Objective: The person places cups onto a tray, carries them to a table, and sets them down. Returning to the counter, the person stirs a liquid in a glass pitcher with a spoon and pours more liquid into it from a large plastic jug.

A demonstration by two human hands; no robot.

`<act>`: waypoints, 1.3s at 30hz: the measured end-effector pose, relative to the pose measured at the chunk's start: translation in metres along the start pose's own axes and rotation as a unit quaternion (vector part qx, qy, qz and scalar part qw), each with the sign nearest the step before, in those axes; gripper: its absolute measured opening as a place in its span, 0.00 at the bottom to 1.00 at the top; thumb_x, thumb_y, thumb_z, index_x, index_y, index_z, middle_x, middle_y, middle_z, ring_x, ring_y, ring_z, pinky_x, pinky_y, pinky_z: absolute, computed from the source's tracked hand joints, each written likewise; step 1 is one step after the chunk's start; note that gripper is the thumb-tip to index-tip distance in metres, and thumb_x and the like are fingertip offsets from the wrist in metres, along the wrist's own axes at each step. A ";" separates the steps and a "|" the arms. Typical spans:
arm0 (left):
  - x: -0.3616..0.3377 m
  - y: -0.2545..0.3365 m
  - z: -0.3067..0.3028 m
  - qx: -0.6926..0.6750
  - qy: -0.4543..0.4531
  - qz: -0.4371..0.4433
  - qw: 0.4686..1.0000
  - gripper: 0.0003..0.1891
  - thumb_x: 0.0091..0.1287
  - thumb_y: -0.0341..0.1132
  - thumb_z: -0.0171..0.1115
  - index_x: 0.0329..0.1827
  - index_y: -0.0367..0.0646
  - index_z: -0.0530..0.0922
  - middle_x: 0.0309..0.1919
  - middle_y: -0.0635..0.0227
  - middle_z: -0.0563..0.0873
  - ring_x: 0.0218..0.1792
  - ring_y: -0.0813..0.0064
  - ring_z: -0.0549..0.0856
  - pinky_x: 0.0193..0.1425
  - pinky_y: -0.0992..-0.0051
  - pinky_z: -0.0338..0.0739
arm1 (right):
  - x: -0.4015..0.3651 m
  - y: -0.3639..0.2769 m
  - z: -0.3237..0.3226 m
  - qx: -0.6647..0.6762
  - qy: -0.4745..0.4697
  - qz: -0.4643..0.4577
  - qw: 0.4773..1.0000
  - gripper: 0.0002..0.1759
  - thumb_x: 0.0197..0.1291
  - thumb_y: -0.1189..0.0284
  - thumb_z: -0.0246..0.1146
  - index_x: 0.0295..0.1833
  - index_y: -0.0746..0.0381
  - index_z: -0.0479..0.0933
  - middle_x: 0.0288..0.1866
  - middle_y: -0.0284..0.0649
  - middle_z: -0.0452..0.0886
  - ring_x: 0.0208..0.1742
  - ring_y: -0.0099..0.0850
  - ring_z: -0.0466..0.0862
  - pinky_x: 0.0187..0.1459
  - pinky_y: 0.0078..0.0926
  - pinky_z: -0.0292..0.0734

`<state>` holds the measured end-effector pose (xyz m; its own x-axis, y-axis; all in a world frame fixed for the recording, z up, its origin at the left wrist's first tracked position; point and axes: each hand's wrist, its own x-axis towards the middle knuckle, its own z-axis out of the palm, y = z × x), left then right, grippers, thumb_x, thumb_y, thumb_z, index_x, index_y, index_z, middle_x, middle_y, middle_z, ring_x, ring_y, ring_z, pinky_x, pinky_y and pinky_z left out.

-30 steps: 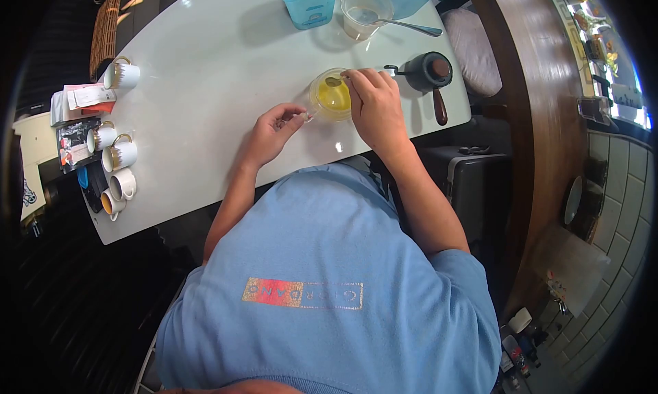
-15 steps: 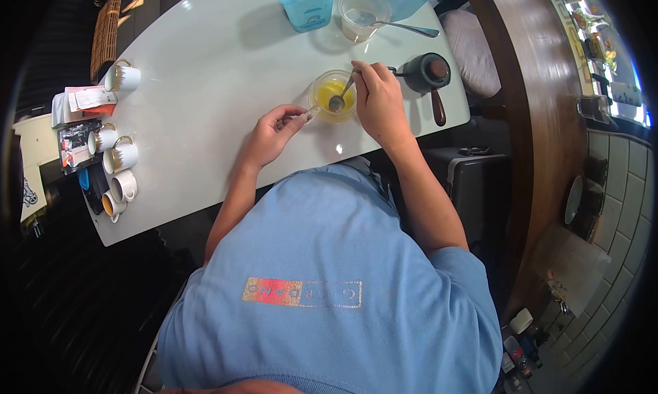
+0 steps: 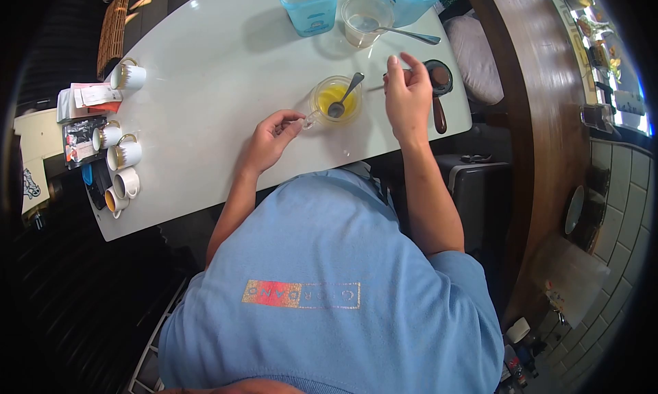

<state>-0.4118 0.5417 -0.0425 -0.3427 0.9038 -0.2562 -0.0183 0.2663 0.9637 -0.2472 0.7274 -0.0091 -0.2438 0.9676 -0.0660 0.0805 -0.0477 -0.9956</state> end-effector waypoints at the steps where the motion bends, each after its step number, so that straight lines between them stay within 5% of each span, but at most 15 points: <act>1: 0.000 -0.001 -0.002 0.004 -0.008 -0.010 1.000 0.11 0.68 0.35 0.60 0.47 0.39 0.79 0.33 0.74 0.82 0.33 0.88 0.76 0.38 0.84 0.71 | 0.002 -0.008 0.000 0.065 0.016 0.029 0.997 0.27 0.64 0.67 0.61 0.60 0.75 0.64 0.25 0.32 0.74 0.24 0.17 0.73 0.25 0.14 0.68; 3: -0.001 -0.005 -0.003 0.011 -0.018 -0.019 1.000 0.11 0.69 0.35 0.57 0.49 0.39 0.78 0.34 0.73 0.81 0.36 0.86 0.78 0.43 0.83 0.72 | 0.010 -0.015 0.001 0.094 0.023 0.007 0.995 0.32 0.63 0.67 0.62 0.63 0.77 0.58 0.24 0.32 0.73 0.22 0.15 0.71 0.22 0.13 0.65; 10: -0.001 -0.010 -0.001 -0.007 0.005 -0.024 1.000 0.11 0.69 0.34 0.57 0.49 0.37 0.78 0.36 0.72 0.82 0.37 0.85 0.78 0.45 0.82 0.74 | 0.033 -0.024 0.004 0.148 0.002 0.010 0.989 0.19 0.67 0.67 0.57 0.55 0.71 0.66 0.24 0.31 0.73 0.21 0.16 0.71 0.21 0.14 0.65; 20: -0.004 -0.014 0.005 -0.028 0.024 -0.025 0.999 0.12 0.69 0.35 0.57 0.49 0.37 0.77 0.38 0.71 0.82 0.37 0.85 0.78 0.45 0.81 0.73 | 0.035 -0.024 0.011 -0.115 0.019 -0.149 0.982 0.14 0.71 0.68 0.48 0.45 0.67 0.74 0.24 0.34 0.78 0.20 0.17 0.74 0.23 0.16 0.69; 39: 0.006 -0.013 0.008 -0.025 -0.006 -0.020 0.999 0.12 0.69 0.35 0.57 0.50 0.37 0.76 0.39 0.71 0.83 0.41 0.84 0.79 0.47 0.81 0.73 | 0.010 -0.054 -0.033 0.112 0.052 -0.146 0.982 0.15 0.72 0.69 0.46 0.45 0.70 0.72 0.25 0.38 0.78 0.22 0.20 0.74 0.25 0.16 0.68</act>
<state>-0.4056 0.5461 -0.0570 -0.3287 0.8971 -0.2953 -0.0790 0.2855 0.9551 -0.2218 0.7480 0.0461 -0.1232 0.9679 0.2189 -0.1954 0.1926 -0.9616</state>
